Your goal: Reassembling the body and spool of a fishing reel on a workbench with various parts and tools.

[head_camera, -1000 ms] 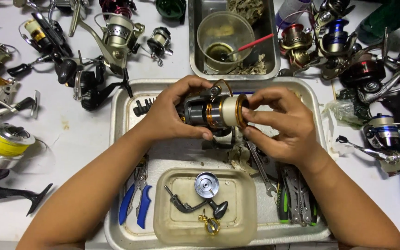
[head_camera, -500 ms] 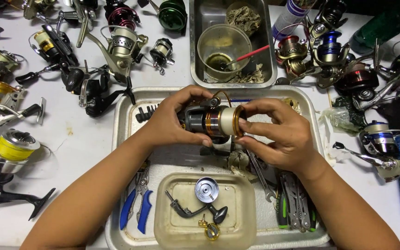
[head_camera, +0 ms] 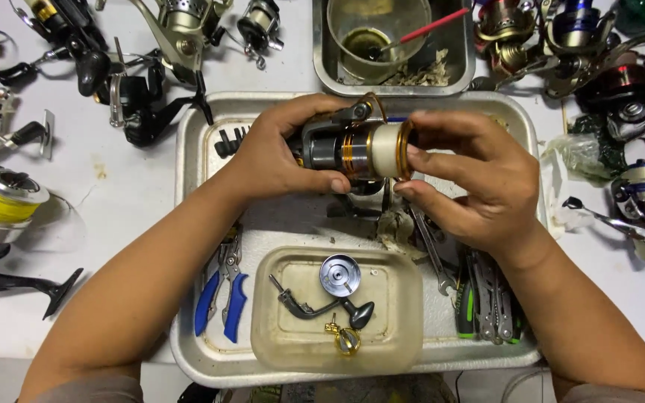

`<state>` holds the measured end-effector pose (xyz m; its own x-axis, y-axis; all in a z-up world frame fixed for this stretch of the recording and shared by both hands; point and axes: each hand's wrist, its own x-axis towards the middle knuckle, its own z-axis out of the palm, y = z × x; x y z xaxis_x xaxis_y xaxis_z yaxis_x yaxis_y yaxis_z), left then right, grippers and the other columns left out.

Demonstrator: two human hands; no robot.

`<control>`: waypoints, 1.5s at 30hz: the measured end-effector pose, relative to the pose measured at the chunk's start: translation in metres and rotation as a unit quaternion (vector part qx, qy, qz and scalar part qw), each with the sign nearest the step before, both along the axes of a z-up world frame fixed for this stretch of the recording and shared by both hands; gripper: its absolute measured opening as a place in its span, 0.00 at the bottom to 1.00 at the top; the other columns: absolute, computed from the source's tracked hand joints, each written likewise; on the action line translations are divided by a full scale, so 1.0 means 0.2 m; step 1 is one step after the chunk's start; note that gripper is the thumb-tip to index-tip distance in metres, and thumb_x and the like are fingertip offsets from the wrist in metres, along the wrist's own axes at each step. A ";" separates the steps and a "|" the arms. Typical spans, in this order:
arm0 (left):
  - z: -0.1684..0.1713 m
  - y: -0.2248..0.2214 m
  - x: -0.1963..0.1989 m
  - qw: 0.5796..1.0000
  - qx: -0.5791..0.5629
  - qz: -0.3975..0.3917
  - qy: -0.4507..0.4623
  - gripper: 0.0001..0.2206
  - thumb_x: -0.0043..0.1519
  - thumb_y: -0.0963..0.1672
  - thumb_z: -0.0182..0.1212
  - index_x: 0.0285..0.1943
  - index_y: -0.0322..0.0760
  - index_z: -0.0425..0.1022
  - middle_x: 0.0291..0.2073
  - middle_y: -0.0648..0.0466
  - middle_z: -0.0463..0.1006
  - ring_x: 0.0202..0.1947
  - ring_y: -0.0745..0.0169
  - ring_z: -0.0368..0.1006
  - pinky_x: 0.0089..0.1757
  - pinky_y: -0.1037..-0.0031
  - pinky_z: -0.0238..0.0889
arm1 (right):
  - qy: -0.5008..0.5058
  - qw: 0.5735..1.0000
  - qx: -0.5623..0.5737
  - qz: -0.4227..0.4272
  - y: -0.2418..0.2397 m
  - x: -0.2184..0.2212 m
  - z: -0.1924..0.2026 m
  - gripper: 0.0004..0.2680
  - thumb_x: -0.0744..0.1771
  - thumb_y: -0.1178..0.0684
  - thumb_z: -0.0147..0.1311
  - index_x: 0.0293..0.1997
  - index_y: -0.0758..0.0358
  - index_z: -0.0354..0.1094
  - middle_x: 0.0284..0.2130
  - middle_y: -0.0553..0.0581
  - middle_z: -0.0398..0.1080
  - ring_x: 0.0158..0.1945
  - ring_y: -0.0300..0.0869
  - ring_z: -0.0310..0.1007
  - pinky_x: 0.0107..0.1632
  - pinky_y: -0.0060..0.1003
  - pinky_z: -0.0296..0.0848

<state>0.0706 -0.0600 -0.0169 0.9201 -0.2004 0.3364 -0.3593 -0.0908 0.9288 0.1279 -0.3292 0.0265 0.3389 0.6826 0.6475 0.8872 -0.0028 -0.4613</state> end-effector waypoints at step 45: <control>-0.08 0.02 0.03 0.990 -0.117 -0.062 0.039 0.32 0.50 0.48 0.78 0.63 0.42 0.67 0.58 0.52 0.72 0.60 0.58 0.71 0.58 0.70 0.69 | 0.023 0.998 -0.005 -0.061 0.01 -0.02 0.08 0.08 0.68 0.60 0.60 0.50 0.72 0.72 0.47 0.68 0.77 0.50 0.52 0.81 0.57 0.40 0.81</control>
<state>0.0767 -0.0564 -0.0338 0.9186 -0.2379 0.3156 -0.2802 0.1711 0.9446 0.1234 -0.3267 0.0432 0.4490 0.6409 0.6226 0.8579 -0.1142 -0.5011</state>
